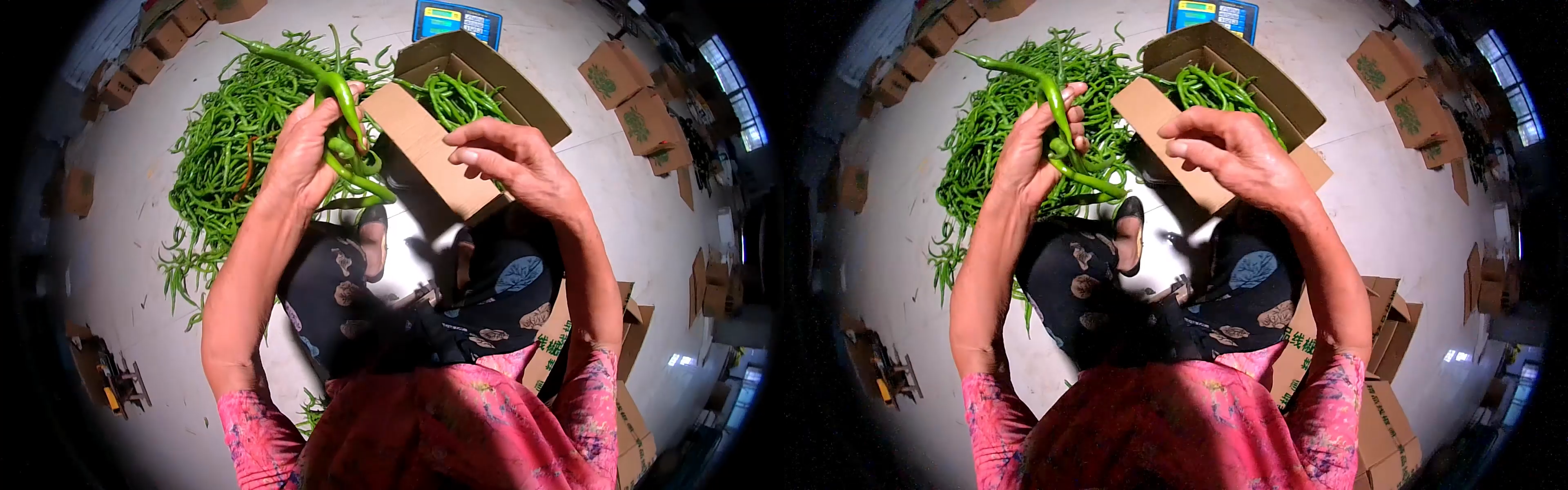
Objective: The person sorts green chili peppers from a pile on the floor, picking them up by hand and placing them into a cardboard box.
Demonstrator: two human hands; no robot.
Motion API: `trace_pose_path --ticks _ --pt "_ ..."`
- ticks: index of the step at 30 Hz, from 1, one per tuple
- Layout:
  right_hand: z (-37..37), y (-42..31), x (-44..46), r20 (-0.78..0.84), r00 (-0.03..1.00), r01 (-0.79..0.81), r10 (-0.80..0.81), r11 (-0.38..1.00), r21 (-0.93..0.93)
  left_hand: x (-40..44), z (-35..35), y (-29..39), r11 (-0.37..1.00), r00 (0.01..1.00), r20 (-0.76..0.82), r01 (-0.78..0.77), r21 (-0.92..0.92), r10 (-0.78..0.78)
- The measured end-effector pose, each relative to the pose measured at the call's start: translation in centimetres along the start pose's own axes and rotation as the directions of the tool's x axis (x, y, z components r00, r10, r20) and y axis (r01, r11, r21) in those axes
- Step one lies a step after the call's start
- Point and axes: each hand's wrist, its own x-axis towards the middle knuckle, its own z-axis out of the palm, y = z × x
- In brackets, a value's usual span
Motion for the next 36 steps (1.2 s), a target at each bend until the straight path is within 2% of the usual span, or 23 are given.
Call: trace_pose_path --ticks 4,9,12,14,16,18,22,26,28,30,32,33,34,35,36 --pt "-1.4 0.4 -0.3 0.024 0.994 0.113 -0.11 0.957 -0.269 1.4 2.8 -0.7 0.998 0.999 0.039 0.031 -0.05 -0.029" --pt "-4.2 4.3 0.3 -0.033 0.999 -0.034 0.026 0.959 -0.281 4.2 5.2 -1.2 0.979 0.993 0.104 0.069 -0.192 -0.05" --pt "-5.2 7.5 1.1 0.055 0.998 -0.005 0.027 0.924 -0.381 6.3 6.4 -2.0 0.972 0.994 0.087 0.088 -0.219 -0.07" --pt "-5.1 9.2 1.7 0.139 0.99 0.077 -0.025 0.917 -0.39 7.9 6.7 -3.1 0.969 0.994 0.074 0.1 -0.224 -0.086" --pt "-5.0 9.2 1.7 0.245 0.969 0.049 -0.006 0.984 -0.17 9.3 7.1 -4.2 0.958 0.992 0.071 0.119 -0.26 -0.104" --pt "-4.8 9.3 1.8 0.333 0.939 0.104 -0.088 0.994 -0.033 10.1 7.4 -5.1 0.951 0.988 0.062 0.15 -0.269 -0.138" --pt "-6.6 9.7 1.9 0.282 0.959 -0.031 0.024 0.999 0.019 11.9 8.2 -6.5 0.919 0.981 0.102 0.188 -0.347 -0.162" --pt "-9.9 10.9 1.9 0.248 0.967 -0.004 0.053 0.981 -0.196 13.3 8.6 -7.8 0.913 0.986 0.052 0.165 -0.374 -0.158" --pt "-10.4 13.4 1.0 0.12 0.992 0.085 -0.033 0.886 -0.455 13.5 7.8 -8.6 0.909 0.982 0.015 0.181 -0.374 -0.19" --pt "-10.1 15.2 0.5 0.158 0.972 -0.051 0.172 0.817 -0.574 13.2 7.3 -8.6 0.94 0.973 -0.069 0.192 -0.282 -0.22" --pt "-7.7 17.2 0.1 0.132 0.947 -0.106 0.292 0.674 -0.731 13.4 7.2 -8.8 0.935 0.956 -0.111 0.237 -0.262 -0.273" --pt "-6.6 17.8 -0.2 0.149 0.946 -0.064 0.287 0.618 -0.783 13.4 7.7 -8.8 0.944 0.944 -0.151 0.262 -0.202 -0.294" --pt "-5.4 18.5 -0.5 0.169 0.945 -0.019 0.282 0.561 -0.828 13.4 7.8 -9.0 0.937 0.945 -0.107 0.282 -0.207 -0.308" --pt "-4.2 19.6 -0.7 0.104 0.978 -0.016 0.181 0.563 -0.826 13.2 8.1 -9.0 0.928 0.936 -0.089 0.318 -0.197 -0.34" --pt "-3.2 20.3 -0.5 0.037 0.986 -0.066 0.164 0.578 -0.813 13.0 8.5 -9.0 0.917 0.926 -0.072 0.353 -0.186 -0.371"
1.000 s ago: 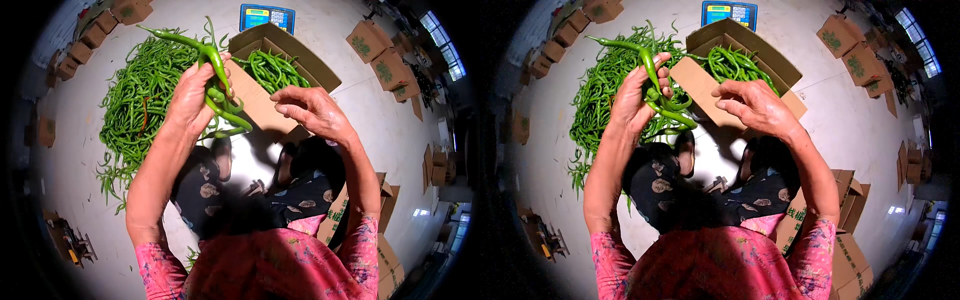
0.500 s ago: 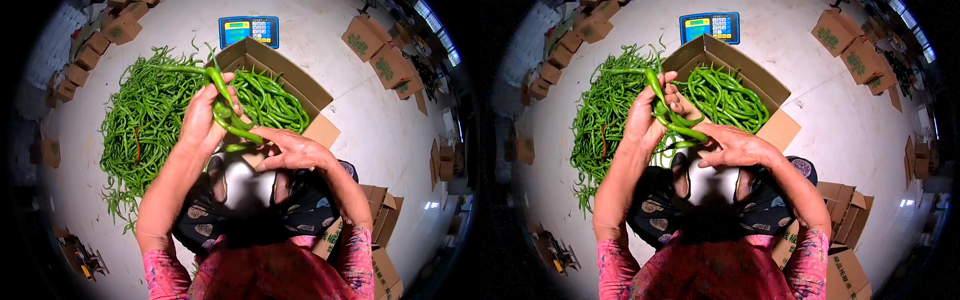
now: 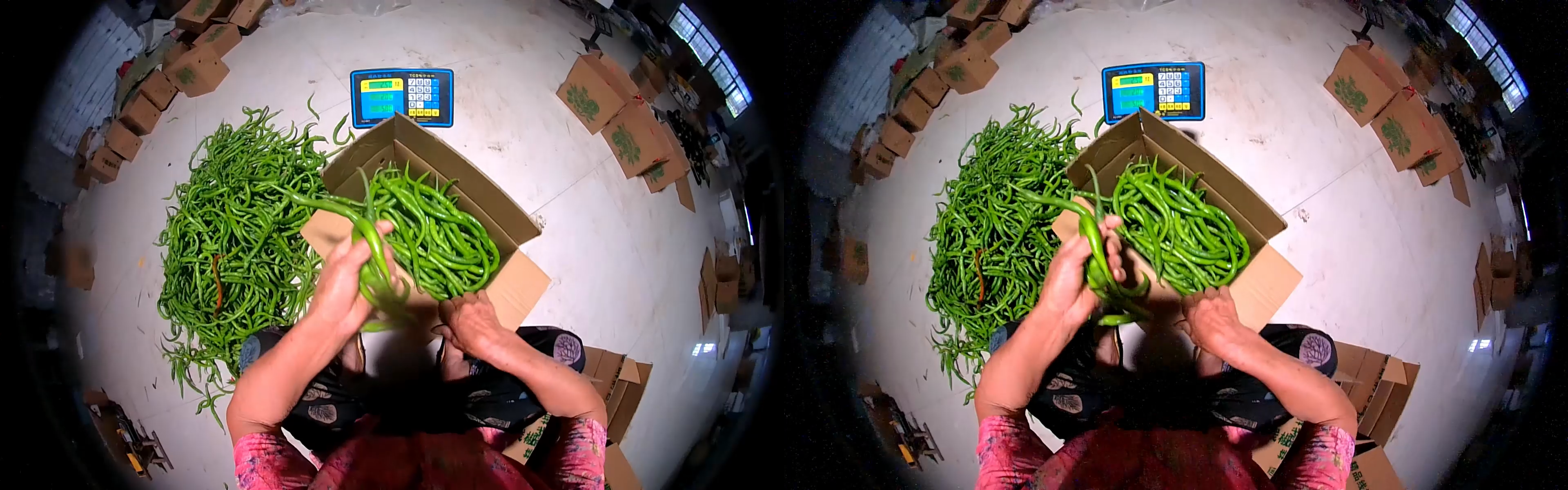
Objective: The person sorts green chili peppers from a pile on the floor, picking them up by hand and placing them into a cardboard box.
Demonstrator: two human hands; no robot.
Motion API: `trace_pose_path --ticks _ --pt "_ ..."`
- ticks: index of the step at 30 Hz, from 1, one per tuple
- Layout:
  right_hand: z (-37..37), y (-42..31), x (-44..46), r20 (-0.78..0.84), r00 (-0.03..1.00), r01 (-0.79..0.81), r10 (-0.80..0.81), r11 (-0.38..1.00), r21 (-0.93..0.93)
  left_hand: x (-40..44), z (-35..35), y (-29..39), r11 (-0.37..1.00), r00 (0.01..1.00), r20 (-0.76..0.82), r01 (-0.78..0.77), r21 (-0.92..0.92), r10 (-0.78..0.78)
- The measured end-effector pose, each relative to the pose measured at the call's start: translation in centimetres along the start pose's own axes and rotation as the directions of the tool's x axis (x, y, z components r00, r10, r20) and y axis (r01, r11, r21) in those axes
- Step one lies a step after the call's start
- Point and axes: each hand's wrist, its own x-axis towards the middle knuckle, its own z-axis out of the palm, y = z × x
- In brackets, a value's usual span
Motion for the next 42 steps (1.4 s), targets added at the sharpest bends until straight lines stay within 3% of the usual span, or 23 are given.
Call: trace_pose_path --ticks 2,5,9,12,13,14,16,19,24,26,29,32,33,35,36,38,40,42 --pt "0.7 -0.1 1.0 0.009 0.999 -0.052 0.051 0.997 0.051 0.1 0.2 -0.5 0.999 0.999 0.006 0.035 0.032 -0.035" --pt "1.3 -0.2 2.2 0.206 0.96 -0.215 0.191 0.971 0.101 -0.2 0.9 -0.6 0.995 0.993 0.068 0.095 0.006 -0.096" --pt "0.6 0.2 2.5 0.054 0.982 -0.183 0.182 0.983 0.011 -0.3 -0.6 -1.1 0.993 0.985 0.157 0.057 0.106 -0.074" --pt "0.3 0.4 2.2 0.087 0.977 -0.199 0.196 0.98 0.024 -0.9 -0.5 -0.9 0.989 0.994 0.085 0.054 0.139 -0.066" --pt "1.1 0.0 1.8 0.067 0.989 -0.134 0.132 0.991 0.016 -1.0 -0.9 -1.1 0.976 0.99 0.128 0.028 0.217 -0.057" --pt "1.8 -0.5 1.7 0.259 0.956 -0.14 0.141 0.99 -0.024 -1.1 -1.6 -1.1 0.956 0.983 0.175 -0.006 0.294 -0.048" --pt "2.2 -1.0 1.6 0.056 0.998 -0.042 0.041 0.999 0.021 -1.4 -2.5 -1.5 0.939 0.975 0.215 -0.021 0.343 -0.057" --pt "0.3 -0.2 2.2 0.1 0.984 -0.152 0.147 0.988 0.035 -1.6 -3.1 -1.3 0.952 0.974 0.198 0.044 0.304 -0.108" --pt "1.2 -0.6 1.8 0.07 0.997 -0.021 0.019 0.999 0.024 -2.7 -1.5 -0.1 0.975 0.979 0.11 0.155 0.158 -0.174" --pt "0.6 -0.6 2.0 0.144 0.989 -0.048 0.043 0.998 0.03 -2.7 -2.3 -0.6 0.962 0.977 0.175 0.07 0.262 -0.119" --pt "0.9 0.0 2.2 0.078 0.995 -0.065 0.059 0.995 0.075 -2.7 -2.7 -0.3 0.882 0.977 0.202 -0.039 0.469 -0.064" --pt "2.2 -0.9 1.9 0.198 0.973 -0.153 0.12 0.975 0.161 -2.8 -1.2 0.7 0.924 0.98 0.16 0.052 0.379 -0.12" --pt "1.9 -1.3 2.1 0.166 0.984 -0.118 0.071 0.949 0.293 -2.8 -0.8 1.0 0.948 0.978 0.136 0.114 0.296 -0.16" --pt "-1.4 -3.4 3.2 0.269 0.962 -0.043 -0.034 0.961 0.272 -2.7 -0.4 1.3 0.964 0.974 0.086 0.193 0.183 -0.211" --pt "-1.4 -3.9 3.5 0.198 0.98 -0.045 -0.02 0.947 0.318 -2.6 -0.4 1.3 0.965 0.969 0.063 0.231 0.121 -0.24" --pt "-1.7 -4.3 3.7 0.119 0.993 -0.036 -0.004 0.943 0.331 -2.2 -1.1 0.9 0.836 0.981 0.194 -0.095 0.541 -0.014" --pt "-3.0 -4.5 4.0 0.161 0.986 0.002 -0.034 0.981 0.196 -1.8 -1.3 0.8 0.802 0.981 0.195 -0.114 0.586 -0.004" --pt "-4.3 -4.5 4.4 0.261 0.964 0.016 -0.047 0.993 0.117 -2.1 -0.9 1.4 0.938 0.978 0.026 0.189 0.291 -0.205"
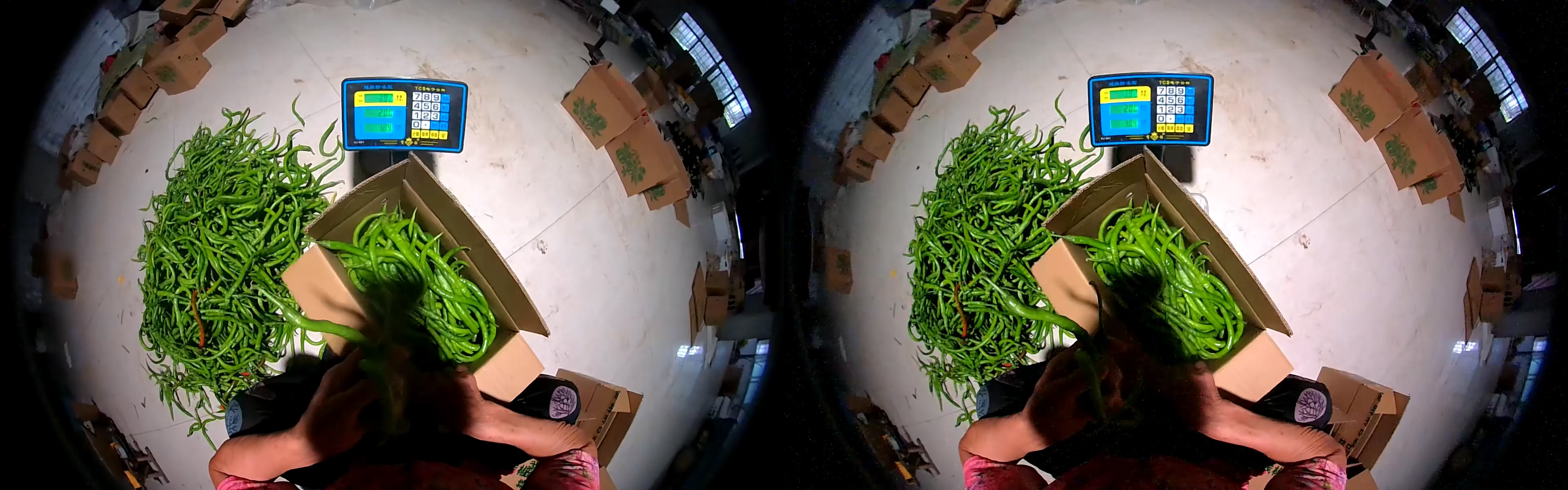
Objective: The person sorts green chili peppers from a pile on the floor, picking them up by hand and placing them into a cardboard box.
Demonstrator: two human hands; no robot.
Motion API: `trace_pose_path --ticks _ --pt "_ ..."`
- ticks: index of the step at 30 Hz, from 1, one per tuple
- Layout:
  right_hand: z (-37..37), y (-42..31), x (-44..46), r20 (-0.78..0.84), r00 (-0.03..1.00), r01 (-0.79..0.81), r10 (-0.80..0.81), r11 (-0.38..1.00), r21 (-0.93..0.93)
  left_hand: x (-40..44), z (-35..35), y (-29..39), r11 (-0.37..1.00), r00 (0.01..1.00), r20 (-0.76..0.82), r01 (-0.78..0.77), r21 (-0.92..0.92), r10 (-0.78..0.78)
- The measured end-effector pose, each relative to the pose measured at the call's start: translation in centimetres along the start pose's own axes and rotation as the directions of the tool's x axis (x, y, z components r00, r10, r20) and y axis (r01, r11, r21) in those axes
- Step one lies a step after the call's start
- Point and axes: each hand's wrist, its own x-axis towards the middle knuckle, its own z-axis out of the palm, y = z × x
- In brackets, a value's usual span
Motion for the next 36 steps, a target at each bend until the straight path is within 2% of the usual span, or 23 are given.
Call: trace_pose_path --ticks 3,5,7,9,11,14,17,20,23,25,26,29,32,33,35,36 --pt "-1.2 0.5 -0.1 0.102 0.995 -0.006 -0.007 0.992 0.128 0.1 0.0 0.0 0.97 0.997 0.013 0.08 -0.228 -0.079" --pt "-1.7 1.0 -0.2 0.11 0.992 0.036 -0.069 0.959 0.28 0.2 -0.1 -0.2 0.972 0.996 0.013 0.093 -0.214 -0.093" --pt "-1.0 1.2 -0.7 -0.2 0.967 0.222 -0.158 0.908 0.356 0.4 0.0 -0.2 0.971 0.996 0.019 0.092 -0.219 -0.09" --pt "-0.8 1.2 -0.9 -0.351 0.92 0.31 -0.175 0.873 0.377 0.5 0.2 -0.1 0.966 0.997 0.03 0.074 -0.249 -0.068" --pt "-0.9 1.2 -1.0 -0.349 0.924 0.296 -0.157 0.871 0.393 0.8 0.2 -0.1 0.955 0.995 0.028 0.104 -0.278 -0.1" --pt "1.8 1.9 -1.5 -0.169 0.982 0.143 -0.089 0.93 0.339 1.1 0.3 -0.2 0.949 0.994 0.029 0.11 -0.296 -0.106" --pt "1.8 2.0 -1.7 -0.103 0.992 0.098 -0.072 0.958 0.27 1.3 0.4 -0.3 0.953 0.995 0.025 0.103 -0.285 -0.1" --pt "-1.3 2.1 -1.3 0.231 0.972 -0.008 -0.043 0.977 0.213 1.5 0.4 -0.5 0.946 0.995 0.034 0.103 -0.308 -0.097" --pt "-3.0 2.5 -1.2 0.247 0.969 -0.048 -0.013 0.97 0.239 1.5 0.4 -0.5 0.942 0.993 0.0 0.115 -0.314 -0.122" --pt "-0.6 3.9 -2.4 -0.153 0.988 0.099 -0.029 0.874 0.476 1.4 0.2 -0.6 0.943 0.992 0.019 0.122 -0.311 -0.122" --pt "0.7 4.5 -2.9 -0.347 0.938 0.201 0.006 0.806 0.557 1.4 0.0 -0.7 0.942 0.993 0.054 0.116 -0.314 -0.105" --pt "-0.6 3.7 -2.6 -0.164 0.986 0.072 0.019 0.845 0.53 1.5 -0.3 -0.9 0.942 0.992 0.099 0.102 -0.319 -0.074" --pt "-4.0 3.0 -2.2 -0.023 1.0 0.028 -0.016 0.738 0.674 1.5 -0.2 -0.6 0.951 0.993 0.104 0.085 -0.298 -0.056" --pt "-3.8 3.1 -2.2 -0.079 0.996 0.086 -0.043 0.719 0.69 1.5 -0.1 -0.4 0.955 0.993 0.104 0.079 -0.286 -0.051" --pt "-3.2 3.2 -2.3 -0.189 0.978 0.201 -0.092 0.675 0.71 1.8 -0.2 -0.1 0.996 0.996 0.088 0.024 -0.087 -0.017" --pt "-3.8 3.1 -1.9 -0.058 0.987 0.144 -0.151 0.66 0.737 1.9 -0.3 -0.1 0.999 0.997 0.074 -0.007 0.036 0.004"
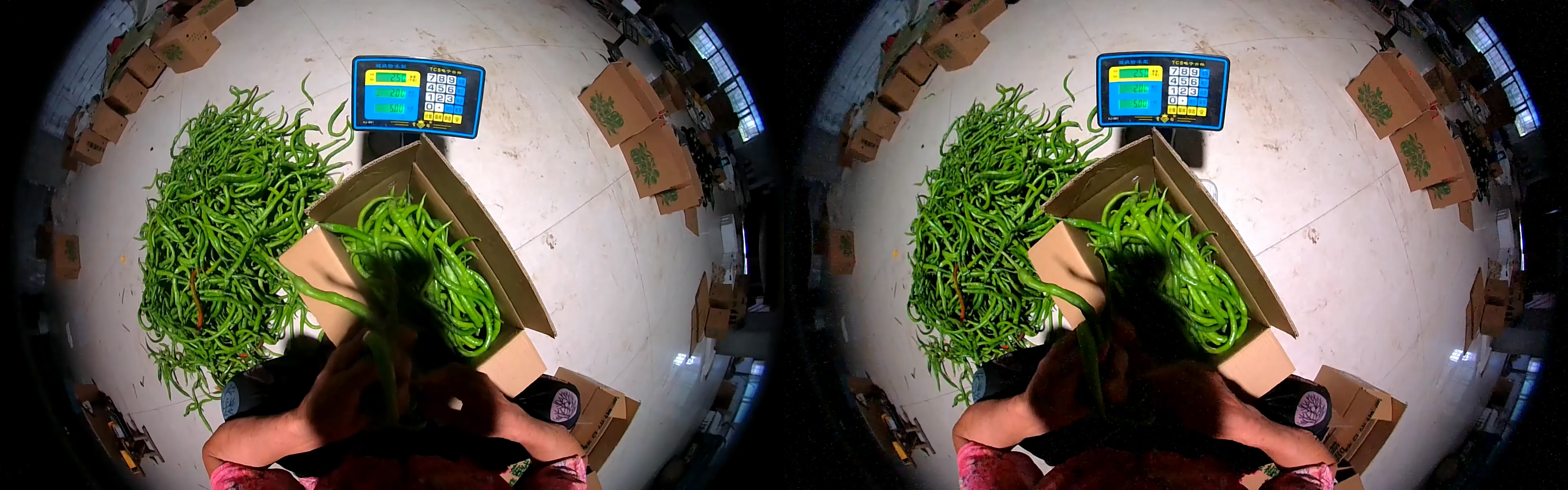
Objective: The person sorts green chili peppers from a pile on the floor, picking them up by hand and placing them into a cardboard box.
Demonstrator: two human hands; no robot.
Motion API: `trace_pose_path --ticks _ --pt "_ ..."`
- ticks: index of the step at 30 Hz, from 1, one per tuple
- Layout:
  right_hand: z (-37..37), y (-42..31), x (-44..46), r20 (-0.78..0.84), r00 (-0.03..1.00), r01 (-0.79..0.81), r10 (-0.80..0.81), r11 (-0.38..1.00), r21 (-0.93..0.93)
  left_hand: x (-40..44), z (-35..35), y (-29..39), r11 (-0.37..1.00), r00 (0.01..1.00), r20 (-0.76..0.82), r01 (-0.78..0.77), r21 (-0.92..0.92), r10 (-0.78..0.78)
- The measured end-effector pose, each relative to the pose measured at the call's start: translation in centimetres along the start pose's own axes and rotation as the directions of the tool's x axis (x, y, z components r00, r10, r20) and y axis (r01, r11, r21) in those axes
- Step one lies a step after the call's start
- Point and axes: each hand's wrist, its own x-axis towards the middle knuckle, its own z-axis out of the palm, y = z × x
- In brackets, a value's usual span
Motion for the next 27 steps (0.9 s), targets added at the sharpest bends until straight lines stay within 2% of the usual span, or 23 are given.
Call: trace_pose_path --ticks 2,4,5,6,7,9,11,13,14,15,18,19,22,23,26,27 --pt "-0.9 -1.6 1.4 0.263 0.959 -0.119 0.103 0.992 0.045 0.4 -0.2 -0.5 0.962 0.998 -0.034 -0.036 0.269 0.047" --pt "0.7 -1.2 1.1 0.073 0.992 0.084 -0.102 0.973 0.214 0.8 -0.1 -1.0 0.996 0.999 -0.012 -0.042 0.078 0.043" --pt "1.3 -1.0 0.9 -0.034 0.981 0.195 -0.193 0.94 0.281 1.1 0.2 -1.0 0.965 0.999 0.035 -0.014 -0.261 0.024" --pt "1.2 -1.1 0.9 0.028 0.993 0.105 -0.115 0.965 0.24 1.3 0.5 -1.0 0.822 0.996 0.087 0.031 -0.568 0.023" --pt "1.1 -1.2 0.9 0.085 0.996 0.015 -0.032 0.981 0.193 1.4 0.8 -0.6 0.873 0.999 0.047 0.007 -0.488 0.018" --pt "0.9 -1.3 0.3 0.128 0.982 -0.166 0.141 0.963 0.213 1.7 1.4 0.3 0.949 0.999 -0.031 -0.028 -0.313 0.019" --pt "0.4 -1.0 -1.4 0.137 0.939 -0.344 0.316 0.866 0.363 2.1 1.6 0.7 0.945 0.993 -0.079 -0.105 -0.31 0.085" --pt "0.4 0.3 -1.9 -0.07 0.995 -0.07 0.078 0.992 0.104 2.6 1.5 0.3 0.913 0.977 -0.158 -0.191 -0.36 0.142" --pt "0.7 0.4 -2.0 -0.113 0.984 -0.119 0.141 0.976 0.182 3.3 -0.1 -0.2 0.922 0.982 -0.081 -0.189 -0.338 0.172" --pt "0.9 0.4 -2.0 -0.155 0.967 -0.157 0.203 0.952 0.263 3.6 -0.4 0.2 0.929 0.984 -0.107 -0.17 -0.33 0.143" --pt "1.0 1.1 -2.0 -0.199 0.975 -0.033 0.093 0.957 0.287 4.2 -1.1 0.3 0.957 0.982 -0.165 -0.133 -0.259 0.092" --pt "1.5 1.2 -1.9 -0.233 0.963 -0.052 0.135 0.942 0.331 4.4 -1.3 0.3 0.966 0.98 -0.183 -0.124 -0.227 0.082" --pt "1.1 0.7 -1.9 -0.379 0.925 0.106 0.008 0.954 0.28 4.8 -1.3 0.7 0.941 0.976 -0.183 -0.167 -0.295 0.116" --pt "0.6 0.4 -2.0 -0.394 0.919 0.113 -0.012 0.966 0.234 5.3 -1.8 0.5 0.935 0.961 -0.217 -0.23 -0.27 0.173" --pt "-0.4 0.3 -2.8 -0.371 0.921 0.028 0.119 0.929 0.37 5.7 -3.0 0.5 0.921 0.948 -0.214 -0.288 -0.261 0.236" --pt "-0.7 0.3 -3.4 -0.385 0.912 0.055 0.141 0.888 0.457 5.7 -3.2 0.6 0.92 0.951 -0.202 -0.282 -0.271 0.232"
